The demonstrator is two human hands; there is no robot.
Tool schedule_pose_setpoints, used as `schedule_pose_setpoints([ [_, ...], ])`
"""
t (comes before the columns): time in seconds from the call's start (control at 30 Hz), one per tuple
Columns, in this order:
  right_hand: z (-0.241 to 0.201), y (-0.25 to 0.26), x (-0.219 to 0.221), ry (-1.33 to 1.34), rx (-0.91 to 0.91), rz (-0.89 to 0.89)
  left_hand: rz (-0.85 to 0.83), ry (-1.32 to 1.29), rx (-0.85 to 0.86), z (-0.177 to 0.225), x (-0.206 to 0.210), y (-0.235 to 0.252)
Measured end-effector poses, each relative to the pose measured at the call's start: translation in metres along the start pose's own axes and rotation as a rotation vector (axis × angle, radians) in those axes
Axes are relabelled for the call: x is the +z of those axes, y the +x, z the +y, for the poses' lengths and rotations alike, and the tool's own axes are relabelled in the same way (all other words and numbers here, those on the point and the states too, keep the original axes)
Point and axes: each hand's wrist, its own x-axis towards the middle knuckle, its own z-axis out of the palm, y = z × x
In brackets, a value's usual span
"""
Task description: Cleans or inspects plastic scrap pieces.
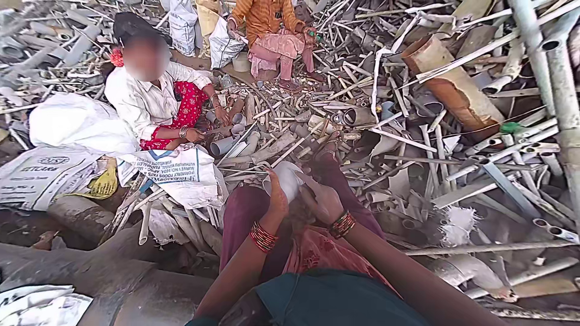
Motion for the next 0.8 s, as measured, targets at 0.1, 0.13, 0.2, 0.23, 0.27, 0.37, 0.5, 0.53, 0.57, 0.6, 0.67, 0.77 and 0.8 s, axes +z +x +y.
schedule_pose_setpoints([
  [0.1,-0.007,-0.013,0.007,0.069,-0.104,-0.03,0.044,-0.039,0.005,0.002,0.002,-0.001],
  [0.13,-0.007,-0.014,0.009,0.056,-0.14,-0.017,0.052,-0.045,0.002,0.003,0.001,-0.001],
  [0.2,-0.001,-0.009,0.009,0.003,-0.142,0.023,0.06,-0.027,-0.014,0.004,0.001,0.001],
  [0.23,0.002,-0.005,0.007,-0.016,-0.088,0.019,0.087,0.017,-0.012,0.004,0.003,0.001],
  [0.27,0.005,-0.001,0.004,-0.014,-0.003,-0.003,0.101,0.052,-0.012,0.002,0.002,0.0],
  [0.37,0.011,-0.001,0.006,-0.01,0.034,0.021,0.152,0.091,-0.046,0.003,0.003,-0.006],
  [0.5,-0.007,-0.018,0.015,0.032,-0.155,0.031,0.098,-0.091,-0.04,0.001,0.0,0.001],
  [0.53,-0.008,-0.017,0.016,0.001,-0.158,0.052,0.06,-0.134,-0.038,0.001,-0.001,0.003],
  [0.57,-0.006,-0.013,0.016,-0.032,-0.132,0.067,0.028,-0.152,-0.038,0.002,-0.001,0.004],
  [0.6,-0.004,-0.007,0.013,-0.043,-0.071,0.059,0.022,-0.128,-0.04,0.005,0.001,0.004],
  [0.67,0.0,0.002,0.005,-0.051,0.053,0.022,0.066,-0.041,-0.057,0.006,0.001,0.0],
  [0.77,-0.004,-0.002,0.005,-0.053,0.022,0.028,0.089,-0.037,-0.066,0.004,0.002,0.0],
  [0.8,-0.007,-0.009,0.008,-0.029,-0.027,0.025,0.068,-0.082,-0.066,0.003,0.001,0.001],
])
